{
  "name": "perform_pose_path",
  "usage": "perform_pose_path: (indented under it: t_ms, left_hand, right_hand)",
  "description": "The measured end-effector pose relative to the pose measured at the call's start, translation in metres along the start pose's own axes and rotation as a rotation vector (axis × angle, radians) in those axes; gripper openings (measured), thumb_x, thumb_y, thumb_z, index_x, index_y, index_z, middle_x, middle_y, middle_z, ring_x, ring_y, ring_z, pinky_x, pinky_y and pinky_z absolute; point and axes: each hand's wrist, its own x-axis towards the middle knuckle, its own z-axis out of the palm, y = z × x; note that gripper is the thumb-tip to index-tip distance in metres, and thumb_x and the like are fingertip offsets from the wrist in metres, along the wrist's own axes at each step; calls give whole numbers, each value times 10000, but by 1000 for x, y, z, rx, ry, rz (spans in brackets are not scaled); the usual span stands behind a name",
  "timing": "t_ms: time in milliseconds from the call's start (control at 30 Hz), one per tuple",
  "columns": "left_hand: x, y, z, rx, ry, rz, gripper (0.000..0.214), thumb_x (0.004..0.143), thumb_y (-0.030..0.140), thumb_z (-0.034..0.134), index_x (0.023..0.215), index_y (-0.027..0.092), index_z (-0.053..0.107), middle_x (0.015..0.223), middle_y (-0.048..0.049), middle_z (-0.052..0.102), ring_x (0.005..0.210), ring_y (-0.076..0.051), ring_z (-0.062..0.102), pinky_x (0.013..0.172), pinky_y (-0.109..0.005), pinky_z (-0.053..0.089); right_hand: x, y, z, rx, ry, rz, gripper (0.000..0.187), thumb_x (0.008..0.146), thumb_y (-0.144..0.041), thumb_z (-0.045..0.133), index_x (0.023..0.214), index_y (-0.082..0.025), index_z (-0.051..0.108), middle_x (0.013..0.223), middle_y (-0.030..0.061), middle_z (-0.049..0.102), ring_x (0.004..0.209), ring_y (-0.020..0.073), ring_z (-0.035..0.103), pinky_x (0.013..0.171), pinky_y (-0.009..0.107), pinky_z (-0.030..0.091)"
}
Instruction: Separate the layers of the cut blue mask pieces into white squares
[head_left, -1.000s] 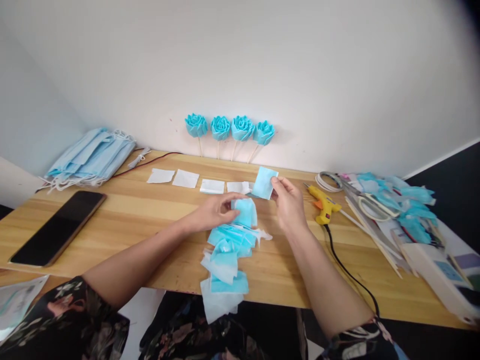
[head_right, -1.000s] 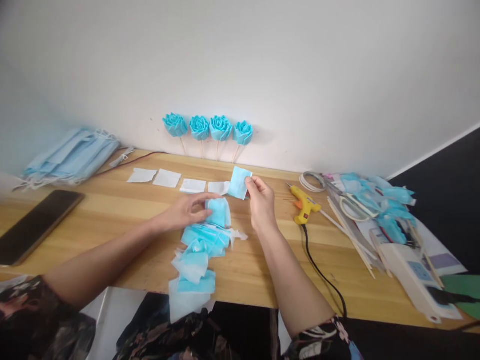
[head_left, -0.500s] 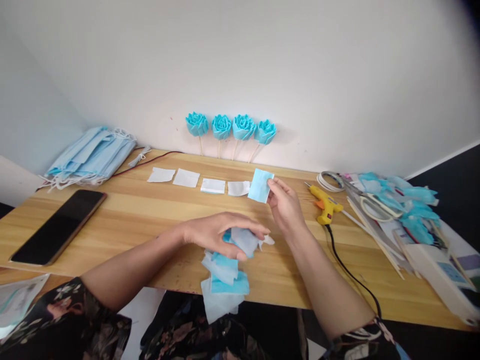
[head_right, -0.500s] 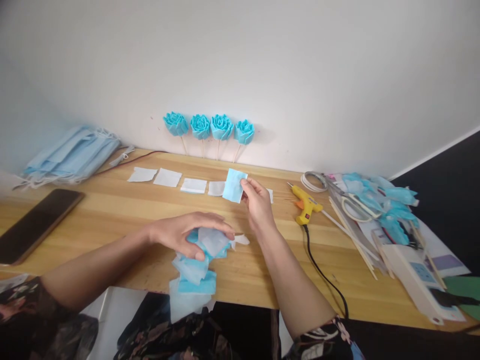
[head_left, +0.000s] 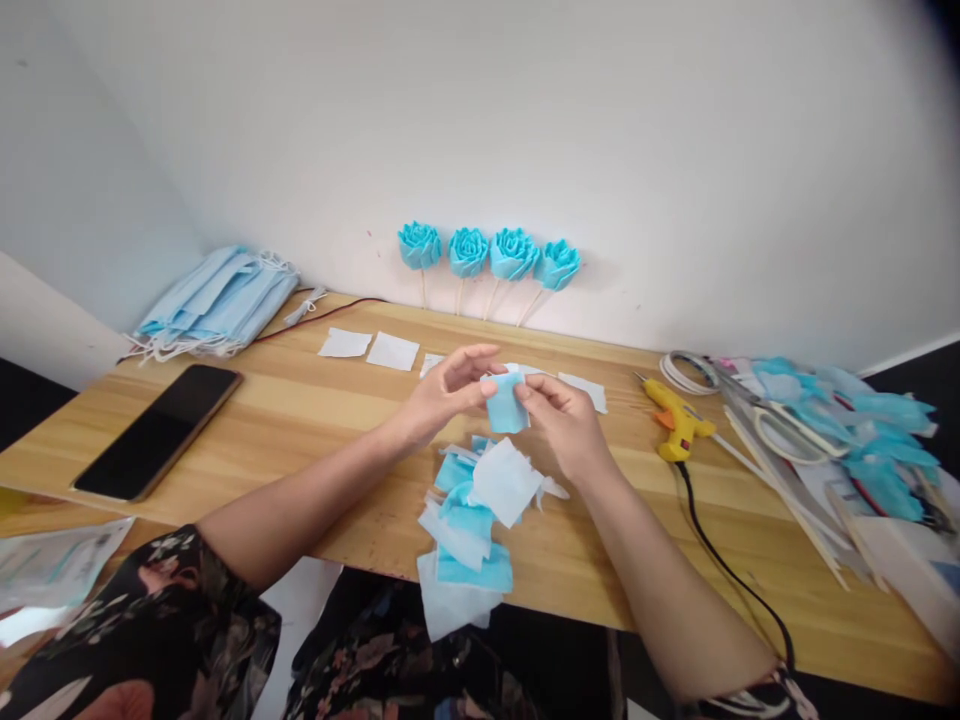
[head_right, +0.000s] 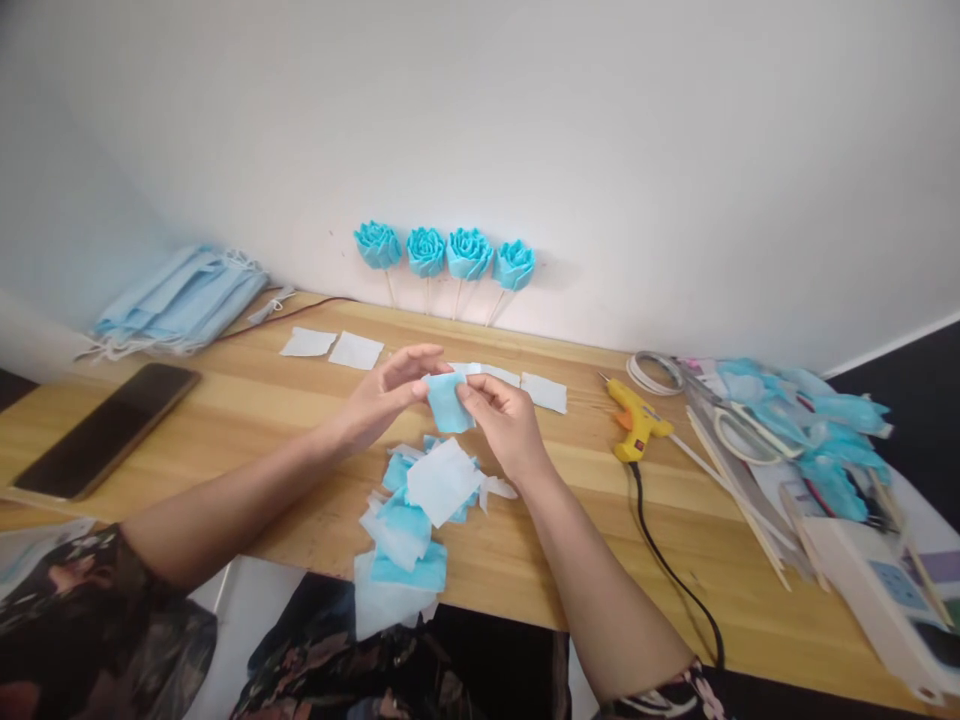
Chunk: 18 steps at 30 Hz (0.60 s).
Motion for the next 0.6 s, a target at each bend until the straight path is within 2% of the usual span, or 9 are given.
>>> perform_pose_path:
  t_ms: [100,233,400,533,600]
  left_hand:
    - [0,1,2,14,-8,-19,415,675,337,840,1016,170,670,956,-40,673,854,-131,613,744,-241,495]
    - [0,1,3,59,-2,-94,363,650,386,842,855,138,674,766,-3,659,660,-90,571,628,-221,460]
    - [1,-2,2,159,64,-123,374,648,451,816,703,138,620,596,35,572,537,-66,487,529,-208,389]
    - [1,0,2,203,176,-106,377,657,465,797,691,146,599,550,44,527,504,-64,452,508,-208,373]
    - [2,0,2,210,207,-90,378,665,472,788,691,149,594,551,40,523,511,-70,455,509,-211,374]
  right_hand:
    - [-4,-2,5,-137,18,-59,226,814,-426,682,789,-204,720,703,-8,650,643,137,546,602,257,429]
    - [-4,-4,7,-211,79,-104,218,826,-407,662,764,-203,710,686,-13,638,635,133,529,590,252,422]
    - [-2,-3,5,-110,74,-32,322,837,-509,649,753,-203,706,707,0,644,673,151,554,629,270,447]
    - [-2,-2,5,19,18,47,489,872,-651,524,844,-212,739,812,48,702,763,197,627,653,298,485]
    - [-2,-1,5,28,4,46,487,871,-651,525,859,-218,747,827,50,711,769,201,631,661,303,492]
